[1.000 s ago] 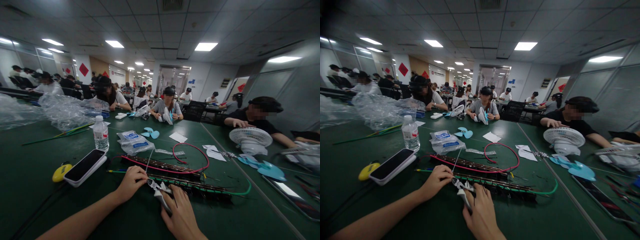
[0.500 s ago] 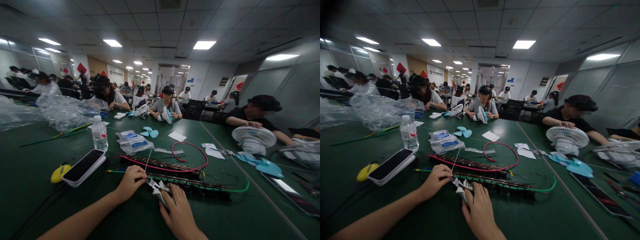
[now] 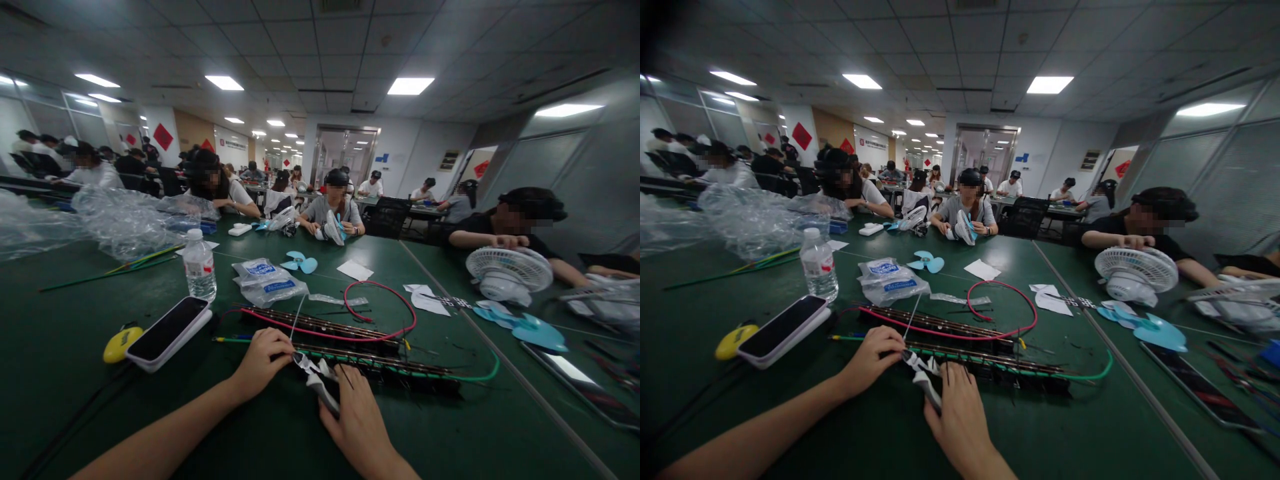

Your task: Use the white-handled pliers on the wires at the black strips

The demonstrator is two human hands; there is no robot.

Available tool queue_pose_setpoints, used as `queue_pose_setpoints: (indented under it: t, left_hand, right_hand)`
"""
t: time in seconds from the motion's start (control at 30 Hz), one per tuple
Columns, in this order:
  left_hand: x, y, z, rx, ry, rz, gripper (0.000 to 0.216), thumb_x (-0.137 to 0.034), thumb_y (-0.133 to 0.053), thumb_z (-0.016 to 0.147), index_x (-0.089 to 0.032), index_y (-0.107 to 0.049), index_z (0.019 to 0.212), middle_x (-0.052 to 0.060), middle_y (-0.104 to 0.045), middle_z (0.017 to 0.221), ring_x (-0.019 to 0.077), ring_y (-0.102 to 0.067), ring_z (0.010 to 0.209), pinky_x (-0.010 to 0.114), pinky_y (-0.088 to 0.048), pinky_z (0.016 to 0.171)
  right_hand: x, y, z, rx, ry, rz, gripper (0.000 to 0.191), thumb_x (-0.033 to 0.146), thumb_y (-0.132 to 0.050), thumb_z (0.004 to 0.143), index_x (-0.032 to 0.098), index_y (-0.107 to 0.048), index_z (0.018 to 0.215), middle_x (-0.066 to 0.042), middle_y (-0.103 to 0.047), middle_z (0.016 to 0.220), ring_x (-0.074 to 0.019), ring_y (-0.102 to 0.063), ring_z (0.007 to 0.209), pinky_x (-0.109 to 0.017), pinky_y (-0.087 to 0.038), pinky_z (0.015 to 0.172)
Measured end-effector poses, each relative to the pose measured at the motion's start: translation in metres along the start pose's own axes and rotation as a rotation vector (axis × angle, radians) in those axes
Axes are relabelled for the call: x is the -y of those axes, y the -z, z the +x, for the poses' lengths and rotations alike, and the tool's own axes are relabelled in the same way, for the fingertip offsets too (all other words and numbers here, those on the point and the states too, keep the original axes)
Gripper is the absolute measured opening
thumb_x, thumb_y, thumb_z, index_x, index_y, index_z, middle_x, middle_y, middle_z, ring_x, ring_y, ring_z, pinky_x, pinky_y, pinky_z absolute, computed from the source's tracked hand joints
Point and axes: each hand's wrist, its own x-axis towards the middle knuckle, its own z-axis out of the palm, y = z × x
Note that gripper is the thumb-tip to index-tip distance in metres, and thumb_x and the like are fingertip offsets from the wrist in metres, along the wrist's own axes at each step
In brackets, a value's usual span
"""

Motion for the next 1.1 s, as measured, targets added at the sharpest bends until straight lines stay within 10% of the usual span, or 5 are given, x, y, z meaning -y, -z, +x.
queue_pose_setpoints:
  t: [1.1]
  left_hand:
    - [-0.0020, 0.0009, -0.0001, 0.001, -0.003, 0.020, 0.008, -0.022, -0.064, 0.081, -0.026, -0.071, 0.083, 0.002, -0.068, 0.093, 0.0216, -0.058, 0.092, 0.038, -0.037, 0.087]
  right_hand:
    - [0.0044, -0.0015, -0.0025, 0.068, -0.077, -0.198, 0.046, 0.029, -0.056, 0.074, 0.017, -0.050, 0.118, -0.010, -0.060, 0.095, -0.0253, -0.054, 0.086, -0.036, -0.041, 0.074]
